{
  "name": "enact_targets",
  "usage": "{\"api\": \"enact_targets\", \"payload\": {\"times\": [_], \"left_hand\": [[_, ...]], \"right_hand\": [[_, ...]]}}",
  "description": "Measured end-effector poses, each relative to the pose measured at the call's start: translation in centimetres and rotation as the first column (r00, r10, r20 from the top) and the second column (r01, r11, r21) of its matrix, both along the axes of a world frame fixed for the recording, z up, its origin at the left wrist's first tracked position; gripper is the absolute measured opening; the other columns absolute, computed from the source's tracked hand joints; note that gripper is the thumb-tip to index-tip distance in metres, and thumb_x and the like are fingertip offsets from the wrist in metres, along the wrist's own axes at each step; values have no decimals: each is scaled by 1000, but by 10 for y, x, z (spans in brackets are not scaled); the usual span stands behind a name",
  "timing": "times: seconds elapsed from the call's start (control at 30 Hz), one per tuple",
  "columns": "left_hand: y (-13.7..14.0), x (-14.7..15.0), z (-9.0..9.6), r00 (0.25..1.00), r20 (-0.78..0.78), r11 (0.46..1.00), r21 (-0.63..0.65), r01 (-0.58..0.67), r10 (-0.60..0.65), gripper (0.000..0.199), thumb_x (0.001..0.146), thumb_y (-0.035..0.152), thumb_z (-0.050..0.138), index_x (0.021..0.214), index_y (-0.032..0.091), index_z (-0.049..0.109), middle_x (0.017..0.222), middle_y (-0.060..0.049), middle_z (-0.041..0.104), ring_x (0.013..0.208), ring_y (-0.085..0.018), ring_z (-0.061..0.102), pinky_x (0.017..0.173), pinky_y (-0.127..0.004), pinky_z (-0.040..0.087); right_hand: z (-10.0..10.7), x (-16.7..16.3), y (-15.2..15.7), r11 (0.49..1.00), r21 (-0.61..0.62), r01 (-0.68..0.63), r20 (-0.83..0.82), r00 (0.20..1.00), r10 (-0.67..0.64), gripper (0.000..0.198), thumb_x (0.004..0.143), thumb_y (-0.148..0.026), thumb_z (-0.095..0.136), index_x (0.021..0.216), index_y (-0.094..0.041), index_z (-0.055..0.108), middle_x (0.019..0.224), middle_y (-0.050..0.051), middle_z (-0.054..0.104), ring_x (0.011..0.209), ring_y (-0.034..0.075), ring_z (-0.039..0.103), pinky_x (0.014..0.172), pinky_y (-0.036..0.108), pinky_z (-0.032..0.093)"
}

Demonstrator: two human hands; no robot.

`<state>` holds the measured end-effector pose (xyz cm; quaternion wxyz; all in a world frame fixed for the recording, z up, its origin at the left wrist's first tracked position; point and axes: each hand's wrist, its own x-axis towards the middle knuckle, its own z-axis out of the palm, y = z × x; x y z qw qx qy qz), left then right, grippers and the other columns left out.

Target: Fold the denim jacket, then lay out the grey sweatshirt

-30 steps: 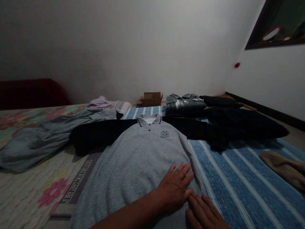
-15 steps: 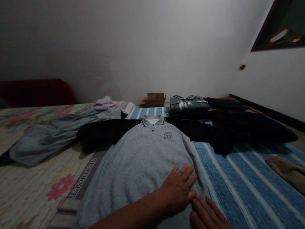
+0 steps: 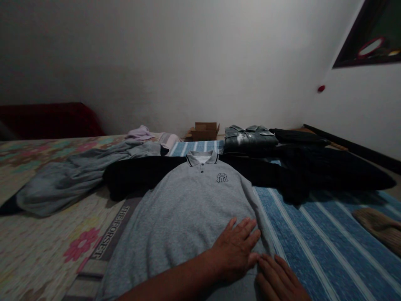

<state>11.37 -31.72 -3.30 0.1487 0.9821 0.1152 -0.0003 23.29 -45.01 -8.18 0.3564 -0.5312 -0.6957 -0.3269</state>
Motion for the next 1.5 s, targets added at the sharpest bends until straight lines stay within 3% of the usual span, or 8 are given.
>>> {"api": "enact_targets", "payload": {"times": [0.43,0.6,0.83,1.07,1.3,1.5], "left_hand": [[-2,1,6,1000,-19,1000,-11,0,0,54,97,48,26,142,18,31,151,-12,28,140,-26,19,111,-52,17],[-2,0,3,1000,-2,1000,-17,-6,6,55,97,49,26,142,18,30,152,-12,27,140,-26,19,111,-51,15],[-1,0,2,1000,-6,1000,-18,-1,1,56,97,49,25,143,18,29,152,-13,25,140,-26,18,111,-52,15],[-2,0,1,1000,2,1000,-1,-3,3,55,96,48,28,143,18,30,152,-12,27,140,-26,19,111,-51,16],[-1,1,2,1000,-10,1000,5,-6,6,54,97,48,27,141,18,32,151,-12,28,140,-25,20,111,-51,17],[-1,1,1,1000,7,1000,20,-5,5,54,96,48,29,142,19,31,151,-11,29,140,-26,21,111,-51,16]], "right_hand": [[6,5,2,996,-36,-88,-23,996,87,38,95,-11,27,75,-21,57,75,1,68,78,14,63,103,31,32],[14,9,0,984,-135,-114,-48,993,108,46,100,-20,19,77,-23,59,75,-3,67,80,11,61,104,27,27],[23,23,-3,948,-286,-142,66,984,167,52,101,-21,11,87,-25,61,83,-4,68,85,11,61,88,25,38],[16,20,-5,965,-225,-136,129,977,168,41,100,-23,20,100,-24,61,90,0,68,89,16,60,89,31,39],[3,4,-1,992,-87,-89,51,994,93,36,95,-12,25,90,-21,60,83,2,69,87,18,62,96,36,36],[-4,6,-1,996,-59,-64,53,996,67,33,89,-4,30,92,-19,59,81,4,68,83,19,63,95,38,39]]}}
